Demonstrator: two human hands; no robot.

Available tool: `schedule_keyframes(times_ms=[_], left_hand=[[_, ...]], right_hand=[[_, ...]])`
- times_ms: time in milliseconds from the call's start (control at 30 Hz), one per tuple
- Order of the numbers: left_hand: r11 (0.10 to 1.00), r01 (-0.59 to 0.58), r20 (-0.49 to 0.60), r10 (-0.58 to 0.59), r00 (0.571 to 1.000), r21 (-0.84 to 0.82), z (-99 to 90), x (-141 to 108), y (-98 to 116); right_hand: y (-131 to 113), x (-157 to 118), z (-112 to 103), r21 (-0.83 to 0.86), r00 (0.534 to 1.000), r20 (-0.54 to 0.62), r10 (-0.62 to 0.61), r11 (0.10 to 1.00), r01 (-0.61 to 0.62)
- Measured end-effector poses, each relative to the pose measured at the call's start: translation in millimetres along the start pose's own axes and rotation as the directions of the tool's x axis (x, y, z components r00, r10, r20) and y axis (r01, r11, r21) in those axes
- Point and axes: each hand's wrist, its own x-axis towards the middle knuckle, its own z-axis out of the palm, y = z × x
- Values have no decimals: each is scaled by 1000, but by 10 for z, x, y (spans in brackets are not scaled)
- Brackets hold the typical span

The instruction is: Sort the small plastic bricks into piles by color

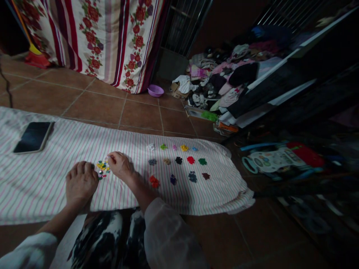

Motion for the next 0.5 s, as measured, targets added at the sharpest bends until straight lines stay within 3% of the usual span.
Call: schedule_keyframes(times_ms=[267, 500], left_hand=[[999, 22, 11, -22, 1000, -29, -30, 12, 33], [999, 25, 20, -24, 1000, -29, -24, 9, 20]], right_hand=[[250, -42, -73, 129, 989, -119, 91, 989, -76], [591, -152, -402, 194, 951, -282, 124, 979, -70]])
